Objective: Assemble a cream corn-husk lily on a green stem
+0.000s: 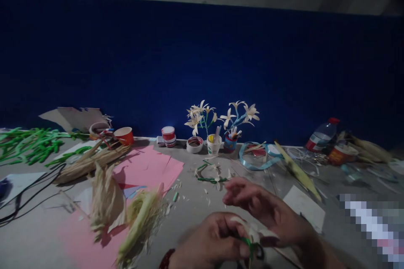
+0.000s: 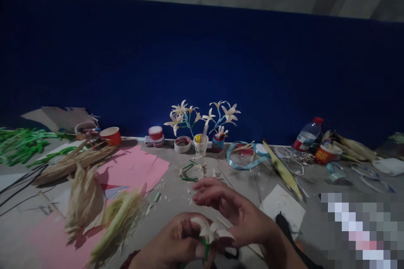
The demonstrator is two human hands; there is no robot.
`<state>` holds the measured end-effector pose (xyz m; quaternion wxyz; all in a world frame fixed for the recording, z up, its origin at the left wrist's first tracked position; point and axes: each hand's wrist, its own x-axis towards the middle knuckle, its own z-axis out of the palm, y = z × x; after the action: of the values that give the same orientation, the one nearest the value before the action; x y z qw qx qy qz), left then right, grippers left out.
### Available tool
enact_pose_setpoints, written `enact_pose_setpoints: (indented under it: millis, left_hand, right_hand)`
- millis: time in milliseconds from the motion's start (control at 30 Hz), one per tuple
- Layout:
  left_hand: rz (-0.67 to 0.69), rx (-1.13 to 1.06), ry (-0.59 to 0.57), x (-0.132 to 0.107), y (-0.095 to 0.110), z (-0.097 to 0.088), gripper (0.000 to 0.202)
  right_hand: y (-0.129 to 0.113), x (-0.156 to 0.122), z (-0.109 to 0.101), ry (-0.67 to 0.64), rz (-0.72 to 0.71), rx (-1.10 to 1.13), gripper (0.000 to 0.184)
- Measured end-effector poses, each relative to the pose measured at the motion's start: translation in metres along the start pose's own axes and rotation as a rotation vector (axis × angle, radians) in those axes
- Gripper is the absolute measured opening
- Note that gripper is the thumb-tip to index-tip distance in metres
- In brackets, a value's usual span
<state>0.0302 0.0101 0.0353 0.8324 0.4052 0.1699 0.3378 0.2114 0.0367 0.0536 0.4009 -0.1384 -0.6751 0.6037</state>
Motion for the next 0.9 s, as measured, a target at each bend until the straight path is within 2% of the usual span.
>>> enact_pose_setpoints:
  millis: [67, 133, 233, 333, 533, 667, 767, 900]
  left_hand:
    - [-0.055, -0.016, -0.064, 0.001, 0.001, 0.0, 0.024]
    - [-0.095, -0.042, -0.089, 0.001, 0.002, 0.0, 0.018]
    - [-0.149, -0.103, -0.101, 0.0, 0.003, 0.001, 0.011]
    - [-0.22, -0.131, -0.081, 0.0, 0.002, 0.001, 0.015]
    - [-0.264, -0.126, -0.108, 0.002, 0.001, 0.002, 0.018]
    - [-0.274, -0.123, -0.117, 0.001, 0.001, 0.001, 0.017]
    - [-0.268, -0.11, -0.1, 0.0, 0.001, 0.0, 0.018]
    - [-0.271, -0.094, -0.093, -0.001, 0.001, -0.001, 0.019]
  right_hand:
    - [-0.018, 0.006, -0.006, -0.162, -0.006, -0.173, 0.048]
    - [-0.036, 0.012, -0.007, -0.288, -0.001, -0.273, 0.044]
    - [-0.057, 0.021, -0.005, -0.381, 0.048, -0.371, 0.037]
    - [-0.064, 0.027, -0.002, -0.431, 0.059, -0.429, 0.032]
    - [-0.058, 0.033, 0.002, -0.481, 0.01, -0.459, 0.029]
    - [-0.053, 0.028, 0.007, -0.395, -0.043, -0.489, 0.02]
    - [-0.053, 0.025, 0.008, -0.377, 0.013, -0.522, 0.015]
    - [-0.053, 0.025, 0.009, -0.393, 0.043, -0.498, 0.02]
